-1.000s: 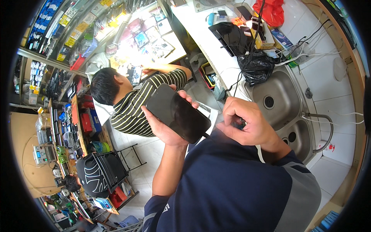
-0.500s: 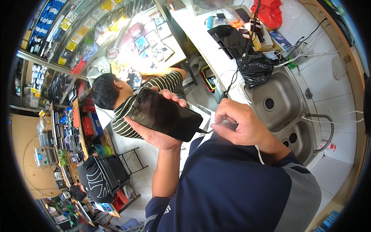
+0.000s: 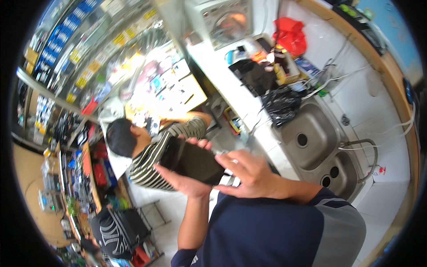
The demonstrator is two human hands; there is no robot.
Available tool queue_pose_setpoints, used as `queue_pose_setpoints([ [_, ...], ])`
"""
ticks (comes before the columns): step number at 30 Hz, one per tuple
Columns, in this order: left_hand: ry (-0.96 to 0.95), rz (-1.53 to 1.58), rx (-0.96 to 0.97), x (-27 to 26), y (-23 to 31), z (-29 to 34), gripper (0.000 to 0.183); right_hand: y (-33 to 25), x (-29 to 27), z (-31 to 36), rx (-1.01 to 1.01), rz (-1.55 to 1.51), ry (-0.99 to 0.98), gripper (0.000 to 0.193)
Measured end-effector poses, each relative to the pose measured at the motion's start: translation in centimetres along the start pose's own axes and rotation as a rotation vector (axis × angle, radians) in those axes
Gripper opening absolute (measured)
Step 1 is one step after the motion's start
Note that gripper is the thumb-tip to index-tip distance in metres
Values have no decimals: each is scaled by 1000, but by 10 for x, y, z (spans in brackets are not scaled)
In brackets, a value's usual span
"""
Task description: The person disassembles a smartphone, removes the back cover and battery, and cleans the internal components with a small brush. The person then reassembles the phone by placing the battery and back cover back into position.
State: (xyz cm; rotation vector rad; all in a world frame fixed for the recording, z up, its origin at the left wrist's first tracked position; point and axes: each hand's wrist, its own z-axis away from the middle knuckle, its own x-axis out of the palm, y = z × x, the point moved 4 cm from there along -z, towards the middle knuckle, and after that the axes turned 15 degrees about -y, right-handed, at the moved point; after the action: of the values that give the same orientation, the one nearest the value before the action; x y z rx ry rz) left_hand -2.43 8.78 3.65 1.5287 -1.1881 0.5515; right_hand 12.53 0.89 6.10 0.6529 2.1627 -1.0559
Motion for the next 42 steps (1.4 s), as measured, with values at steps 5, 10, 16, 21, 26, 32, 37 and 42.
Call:
queue_pose_setpoints([
  [5, -135, 54, -22, 1, 0, -5, 95, 0, 3, 2, -13, -7, 51, 78],
  [10, -86, 3, -34, 2, -3, -1, 88, 3, 6, 3, -2, -33, 57, 80],
  [16, -57, -11, -35, 2, -8, 2, 90, 4, 6, 7, 2, -75, 11, 82],
  [21, 46, -92, -52, -5, -9, 7, 91, 11, 10, 9, 38, -158, -38, 82],
  [26, 71, -38, -12, -1, -11, 10, 89, 15, 12, 6, 40, -224, -67, 81],
  [32, 50, -213, 80, 11, -1, 6, 80, 14, 7, -1, 8, -258, -91, 80],
  [37, 42, -148, 43, 11, -6, 4, 81, 17, 1, -4, -37, -226, -57, 80],
  [42, -60, -2, -33, 15, -19, 8, 94, 17, -2, -1, 1, -275, -62, 83],
])
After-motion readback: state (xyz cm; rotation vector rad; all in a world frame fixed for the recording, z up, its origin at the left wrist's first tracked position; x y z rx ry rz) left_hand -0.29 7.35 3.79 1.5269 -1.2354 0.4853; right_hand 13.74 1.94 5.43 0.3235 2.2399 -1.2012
